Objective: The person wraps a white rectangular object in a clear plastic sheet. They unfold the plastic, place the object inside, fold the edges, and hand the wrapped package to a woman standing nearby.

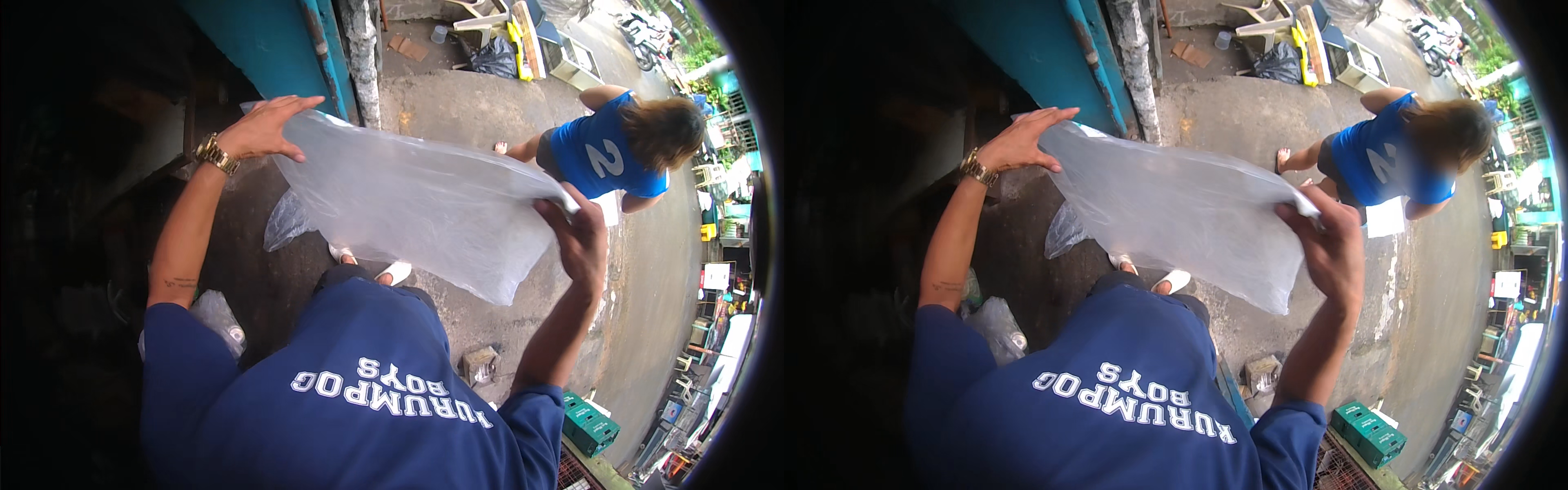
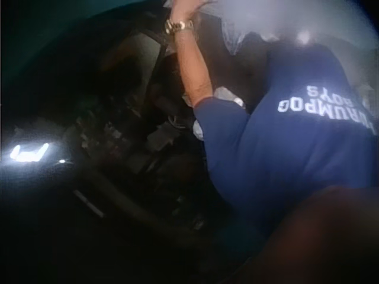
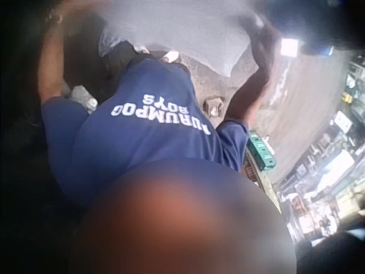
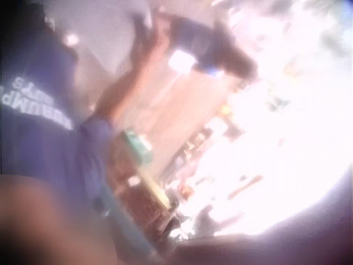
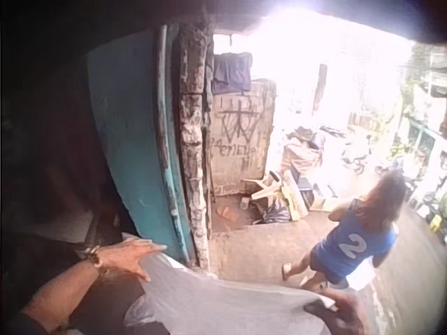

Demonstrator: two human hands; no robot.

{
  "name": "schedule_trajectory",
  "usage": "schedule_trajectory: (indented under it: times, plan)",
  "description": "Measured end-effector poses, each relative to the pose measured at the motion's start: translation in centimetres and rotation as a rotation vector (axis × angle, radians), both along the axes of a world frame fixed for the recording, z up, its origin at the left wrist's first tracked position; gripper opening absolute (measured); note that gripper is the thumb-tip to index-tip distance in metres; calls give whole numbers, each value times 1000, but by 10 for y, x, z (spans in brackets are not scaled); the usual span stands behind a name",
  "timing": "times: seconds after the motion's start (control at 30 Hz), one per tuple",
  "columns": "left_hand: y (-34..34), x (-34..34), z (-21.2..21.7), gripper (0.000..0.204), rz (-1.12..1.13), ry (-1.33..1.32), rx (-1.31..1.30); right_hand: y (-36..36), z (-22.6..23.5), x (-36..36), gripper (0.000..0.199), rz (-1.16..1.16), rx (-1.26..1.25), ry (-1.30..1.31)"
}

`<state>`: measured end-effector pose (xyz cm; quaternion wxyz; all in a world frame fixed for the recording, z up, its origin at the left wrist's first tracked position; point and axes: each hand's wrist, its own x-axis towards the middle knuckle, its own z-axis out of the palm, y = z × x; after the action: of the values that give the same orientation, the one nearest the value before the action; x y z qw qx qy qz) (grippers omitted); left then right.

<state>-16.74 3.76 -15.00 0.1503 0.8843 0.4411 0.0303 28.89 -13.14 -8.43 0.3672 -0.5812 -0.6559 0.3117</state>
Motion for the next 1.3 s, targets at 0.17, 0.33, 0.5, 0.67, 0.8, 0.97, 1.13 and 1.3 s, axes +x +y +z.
schedule_trajectory:
  times: [0.17,0.33,0.5,0.67,0.8,0.97,1.13,1.3]
  plan:
    - [95,-43,-14,48,156,170,64,-35,31,99,19,-350,-40,118]
    - [160,-27,-6,35,132,-208,-176,-42,-1,184,25,-481,72,230]
    - [157,23,-14,39,28,-156,-168,-21,-82,191,25,-728,-30,351]
    - [78,35,-30,35,111,-361,-338,-54,-137,100,28,-969,117,335]
    - [-42,74,-74,21,111,-566,-76,-74,-174,-32,31,-870,92,346]
    - [-119,126,-113,23,303,-430,-105,-62,-176,-91,37,-574,240,-49]
    - [-85,23,-54,28,541,0,-135,-86,-108,10,28,-619,-38,244]
    - [-106,63,-48,97,83,9,359,-104,-31,51,35,-394,49,-149]
